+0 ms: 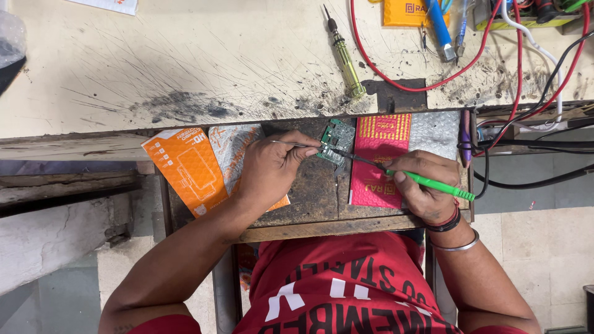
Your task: The person solders components on a green circuit board at a repair workbench. They hold the board with tweezers in one hand while applying a soldering iron to the board's contacts, repositioning the board on a pink mat and continuing to solder different points.
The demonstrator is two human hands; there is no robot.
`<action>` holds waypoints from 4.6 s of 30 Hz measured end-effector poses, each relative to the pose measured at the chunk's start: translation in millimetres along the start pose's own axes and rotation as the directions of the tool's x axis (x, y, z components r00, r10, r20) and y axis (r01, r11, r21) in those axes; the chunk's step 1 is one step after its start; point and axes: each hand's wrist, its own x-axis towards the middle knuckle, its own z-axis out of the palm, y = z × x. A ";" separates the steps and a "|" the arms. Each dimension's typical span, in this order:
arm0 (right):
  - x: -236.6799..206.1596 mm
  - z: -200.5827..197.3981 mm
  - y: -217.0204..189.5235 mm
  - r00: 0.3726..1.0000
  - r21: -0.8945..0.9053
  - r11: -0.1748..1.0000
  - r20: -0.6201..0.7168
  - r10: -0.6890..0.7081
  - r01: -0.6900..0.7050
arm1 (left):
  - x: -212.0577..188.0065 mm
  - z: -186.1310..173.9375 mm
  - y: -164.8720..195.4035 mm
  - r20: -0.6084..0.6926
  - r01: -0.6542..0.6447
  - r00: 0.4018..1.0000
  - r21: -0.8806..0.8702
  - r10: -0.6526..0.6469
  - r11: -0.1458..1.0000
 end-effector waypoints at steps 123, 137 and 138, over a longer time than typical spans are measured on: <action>6.7 -2.0 13.7 0.998 0.053 0.999 -0.064 -0.001 0.004 | 14.7 1.5 6.5 0.029 0.171 0.985 0.042 -0.172 0.984; 8.0 -4.3 7.1 0.997 0.052 0.997 -0.066 -0.050 0.054 | 11.3 3.6 3.1 0.039 0.157 0.986 0.082 -0.160 0.984; 7.8 -4.5 7.0 0.998 0.058 0.998 -0.045 -0.036 0.039 | 11.7 3.0 3.2 0.048 0.171 0.983 0.095 -0.177 0.981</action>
